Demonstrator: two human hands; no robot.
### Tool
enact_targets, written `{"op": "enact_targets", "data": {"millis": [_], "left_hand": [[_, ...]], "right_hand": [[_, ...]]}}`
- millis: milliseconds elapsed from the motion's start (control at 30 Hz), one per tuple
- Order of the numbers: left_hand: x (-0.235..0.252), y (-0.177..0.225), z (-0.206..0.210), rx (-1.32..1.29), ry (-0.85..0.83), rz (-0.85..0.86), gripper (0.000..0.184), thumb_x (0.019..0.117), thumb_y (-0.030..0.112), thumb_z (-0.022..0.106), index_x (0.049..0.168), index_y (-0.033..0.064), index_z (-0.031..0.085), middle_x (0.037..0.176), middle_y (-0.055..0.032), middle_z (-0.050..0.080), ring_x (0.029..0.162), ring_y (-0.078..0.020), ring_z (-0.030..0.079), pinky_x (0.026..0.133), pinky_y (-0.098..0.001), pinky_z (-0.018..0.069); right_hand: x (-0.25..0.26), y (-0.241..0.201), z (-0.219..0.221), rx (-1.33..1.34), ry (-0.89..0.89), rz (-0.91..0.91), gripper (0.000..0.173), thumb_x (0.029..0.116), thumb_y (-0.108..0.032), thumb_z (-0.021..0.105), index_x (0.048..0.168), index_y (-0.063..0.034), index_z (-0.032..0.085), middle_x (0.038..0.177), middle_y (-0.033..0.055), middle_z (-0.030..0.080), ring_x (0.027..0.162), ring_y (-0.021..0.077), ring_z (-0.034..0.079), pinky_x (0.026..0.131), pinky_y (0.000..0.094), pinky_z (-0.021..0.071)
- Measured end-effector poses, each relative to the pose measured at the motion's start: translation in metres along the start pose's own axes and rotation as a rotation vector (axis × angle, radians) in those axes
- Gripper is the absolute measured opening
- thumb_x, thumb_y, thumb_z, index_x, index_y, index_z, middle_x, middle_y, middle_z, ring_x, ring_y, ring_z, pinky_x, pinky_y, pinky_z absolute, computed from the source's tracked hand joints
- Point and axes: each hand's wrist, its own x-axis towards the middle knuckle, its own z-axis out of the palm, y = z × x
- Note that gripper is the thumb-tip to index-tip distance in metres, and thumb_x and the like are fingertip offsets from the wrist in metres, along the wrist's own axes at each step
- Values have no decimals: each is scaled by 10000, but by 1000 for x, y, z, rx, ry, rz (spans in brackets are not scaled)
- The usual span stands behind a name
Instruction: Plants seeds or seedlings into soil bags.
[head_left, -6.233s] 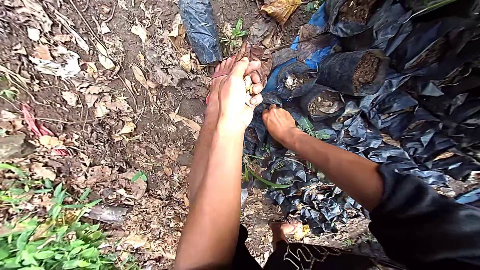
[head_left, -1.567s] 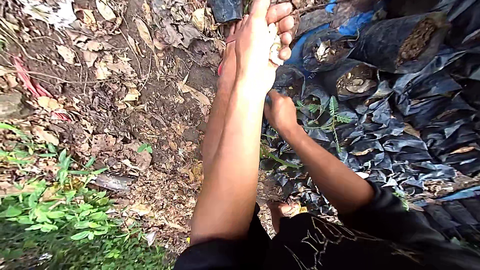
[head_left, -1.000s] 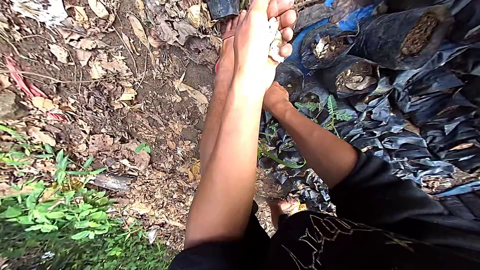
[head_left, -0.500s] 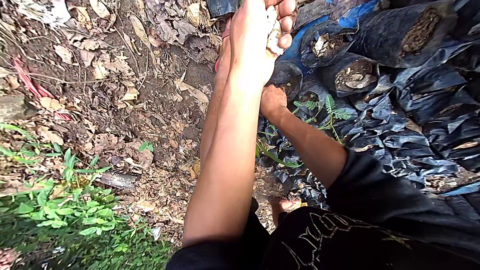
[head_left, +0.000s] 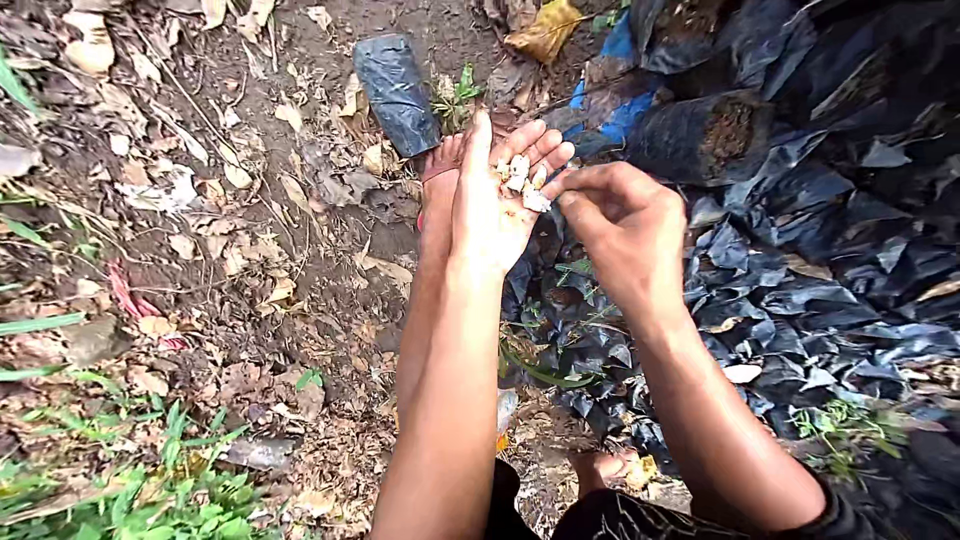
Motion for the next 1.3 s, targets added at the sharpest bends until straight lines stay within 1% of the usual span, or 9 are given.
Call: {"op": "enact_targets", "data": {"millis": [167, 367, 467, 567, 633, 800, 967, 1100, 1300], "left_hand": [[3, -18, 10, 116, -52, -2, 746, 1093, 575, 161, 1238, 13, 629, 1102, -143, 729, 1053, -231, 717, 929, -367, 584], [4, -42, 18, 245, -35, -40, 704, 1110, 526, 181, 1219, 1, 637, 1064, -134, 724, 1042, -221, 706, 952, -367, 565], [7, -56, 21, 252, -43, -89, 671, 1113, 515, 214, 1187, 6, 646, 1018, -122, 722, 990, -201, 710, 919, -349, 575], [6, -66, 25, 281, -22, -140, 656, 1105, 532, 240, 1161, 28, 657, 1008, -103, 728, 978, -206, 715, 881, -357, 587], [4, -70, 27, 293, -19, -163, 647, 1108, 525, 236, 1160, 28, 648, 1014, -106, 721, 983, -231, 719, 885, -398, 601], [3, -76, 27, 338, 7, -168, 645, 1106, 530, 237, 1158, 42, 655, 996, -101, 725, 977, -236, 719, 895, -421, 596], [2, -73, 28, 357, 39, -162, 655, 1104, 542, 222, 1157, 55, 656, 988, -105, 723, 961, -237, 720, 869, -410, 603], [1, -71, 30, 357, 66, -149, 643, 1104, 540, 232, 1183, 48, 638, 1000, -112, 723, 962, -239, 723, 873, -412, 603], [2, -72, 27, 341, 81, -156, 643, 1104, 541, 239, 1184, 43, 638, 1002, -121, 725, 962, -247, 725, 873, -419, 604]], "right_hand": [[12, 5, -3, -240, -123, 76, 240, 891, -241, 806, 1088, -115, 751, 990, 32, 706, 789, 117, 667, 729, 317, 574], [4, 34, -7, -241, -108, 160, 155, 924, -220, 705, 1021, -107, 748, 934, 22, 719, 789, 111, 676, 744, 336, 566], [-3, 52, -23, 169, -129, 291, 101, 950, -152, 678, 993, -73, 724, 830, 26, 722, 665, 105, 681, 622, 299, 599], [-26, 61, -52, 671, -219, 394, 123, 1013, -79, 580, 1077, -43, 679, 932, 95, 696, 669, 138, 657, 616, 289, 600], [-41, 71, -69, 839, -248, 416, 178, 1039, -85, 515, 1103, -58, 678, 1031, 117, 712, 680, 133, 673, 611, 281, 606], [-89, 106, -93, 1093, -87, 526, 232, 1064, -137, 481, 1111, -83, 702, 969, 72, 702, 636, 81, 621, 574, 227, 554], [-145, 149, -71, 660, 209, 840, 212, 1066, -124, 549, 1199, -20, 678, 905, 76, 696, 665, 132, 651, 639, 310, 600], [-158, 185, -16, 53, 101, 992, 190, 1017, -154, 640, 1133, -25, 719, 870, 115, 742, 687, 205, 727, 706, 417, 635], [-140, 202, 19, -129, 250, 1058, 217, 998, -192, 602, 1042, 12, 661, 909, 221, 708, 813, 383, 711, 759, 601, 560]]}}
